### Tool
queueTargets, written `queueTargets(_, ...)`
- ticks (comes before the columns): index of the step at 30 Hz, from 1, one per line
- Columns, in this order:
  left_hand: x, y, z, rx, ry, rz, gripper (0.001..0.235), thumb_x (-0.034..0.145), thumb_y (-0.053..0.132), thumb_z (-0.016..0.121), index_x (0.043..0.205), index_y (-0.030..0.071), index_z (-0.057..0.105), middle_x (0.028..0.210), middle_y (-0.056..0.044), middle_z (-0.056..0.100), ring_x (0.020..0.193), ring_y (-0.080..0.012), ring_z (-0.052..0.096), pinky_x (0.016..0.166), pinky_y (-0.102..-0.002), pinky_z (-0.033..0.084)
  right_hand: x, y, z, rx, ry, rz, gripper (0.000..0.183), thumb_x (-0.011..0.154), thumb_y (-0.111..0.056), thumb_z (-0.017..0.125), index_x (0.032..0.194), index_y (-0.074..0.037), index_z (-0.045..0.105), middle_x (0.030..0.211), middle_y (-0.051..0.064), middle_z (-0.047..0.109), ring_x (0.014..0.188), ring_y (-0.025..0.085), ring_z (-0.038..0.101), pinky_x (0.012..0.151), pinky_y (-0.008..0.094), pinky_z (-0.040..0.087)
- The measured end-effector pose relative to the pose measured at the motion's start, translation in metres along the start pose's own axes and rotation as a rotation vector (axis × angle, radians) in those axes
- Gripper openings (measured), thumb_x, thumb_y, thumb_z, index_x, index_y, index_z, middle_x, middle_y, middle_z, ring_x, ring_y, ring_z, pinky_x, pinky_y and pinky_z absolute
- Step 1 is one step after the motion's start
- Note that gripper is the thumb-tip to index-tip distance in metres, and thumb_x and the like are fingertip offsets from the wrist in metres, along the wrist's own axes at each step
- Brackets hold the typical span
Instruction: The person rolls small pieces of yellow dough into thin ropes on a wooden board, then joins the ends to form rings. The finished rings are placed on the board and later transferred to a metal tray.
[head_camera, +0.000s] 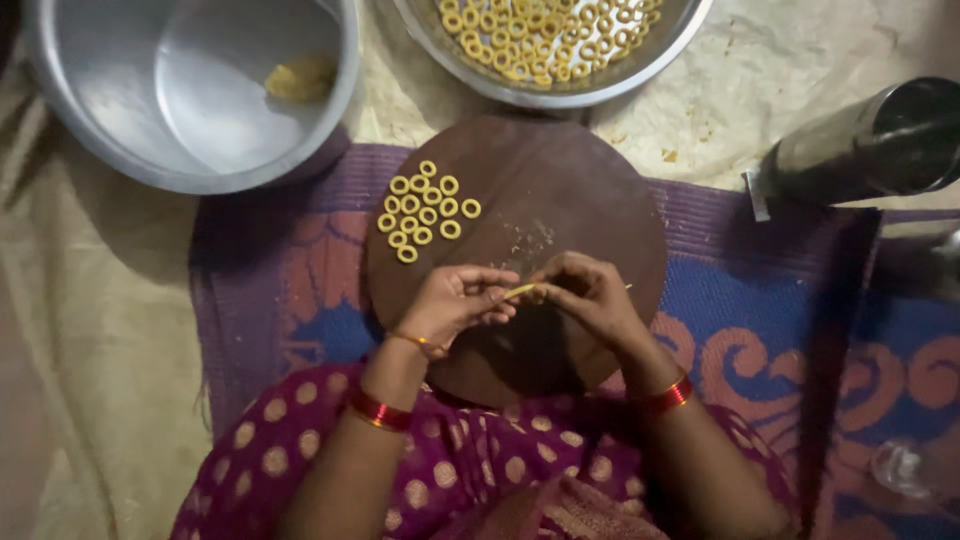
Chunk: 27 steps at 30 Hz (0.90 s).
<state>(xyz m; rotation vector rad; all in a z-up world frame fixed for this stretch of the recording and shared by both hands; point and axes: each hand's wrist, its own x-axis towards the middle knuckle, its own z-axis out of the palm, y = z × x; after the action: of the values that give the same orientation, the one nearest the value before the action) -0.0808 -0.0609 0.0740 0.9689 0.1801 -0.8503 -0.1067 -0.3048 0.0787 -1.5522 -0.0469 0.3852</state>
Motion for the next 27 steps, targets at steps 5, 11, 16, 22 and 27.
queueTargets(5,0.033,-0.003,-0.014,0.037,-0.043,-0.046,0.027,0.094,0.010,0.072,0.110,-0.012,0.072,0.089,-0.017,0.075,0.074,-0.0180,0.074,0.068,-0.026,0.063,0.011,0.004,0.000,0.060,0.196,0.144,0.016,0.098,-0.004,0.071,0.112,0.004,0.073,0.095,0.007,0.071,0.082,0.013,0.064,0.070,0.025,0.052)
queueTargets(11,0.048,-0.007,-0.021,0.047,-0.117,-0.159,0.027,0.092,0.015,0.073,0.106,-0.008,0.075,0.088,-0.011,0.076,0.075,-0.0147,0.073,0.068,-0.025,0.062,0.017,0.009,-0.007,-0.153,0.299,0.067,0.014,0.095,-0.004,0.070,0.107,0.002,0.073,0.099,0.005,0.076,0.090,0.009,0.070,0.080,0.023,0.058)
queueTargets(16,0.046,-0.002,-0.018,0.089,-0.123,-0.159,0.025,0.091,0.015,0.077,0.105,-0.006,0.076,0.089,-0.008,0.076,0.072,-0.0128,0.068,0.066,-0.024,0.055,0.018,0.012,-0.002,-0.110,0.407,0.085,0.017,0.095,-0.005,0.072,0.110,0.002,0.073,0.099,0.005,0.075,0.089,0.010,0.069,0.078,0.024,0.056)
queueTargets(22,0.047,-0.002,-0.016,0.072,-0.075,0.096,0.024,0.089,0.014,0.080,0.107,-0.002,0.078,0.112,-0.009,0.075,0.091,-0.0101,0.068,0.077,-0.023,0.054,0.016,0.013,0.005,-0.117,0.356,0.057,0.020,0.097,-0.006,0.067,0.114,0.001,0.074,0.105,0.005,0.074,0.096,0.010,0.070,0.086,0.024,0.057)
queueTargets(27,0.052,0.000,-0.014,0.025,-0.059,0.216,0.018,0.090,0.009,0.080,0.103,-0.002,0.079,0.132,-0.013,0.069,0.108,-0.0146,0.067,0.089,-0.025,0.055,0.016,0.009,0.017,-0.366,0.351,-0.088,0.021,0.091,-0.001,0.075,0.112,0.000,0.075,0.109,0.008,0.071,0.098,0.014,0.069,0.084,0.026,0.057)
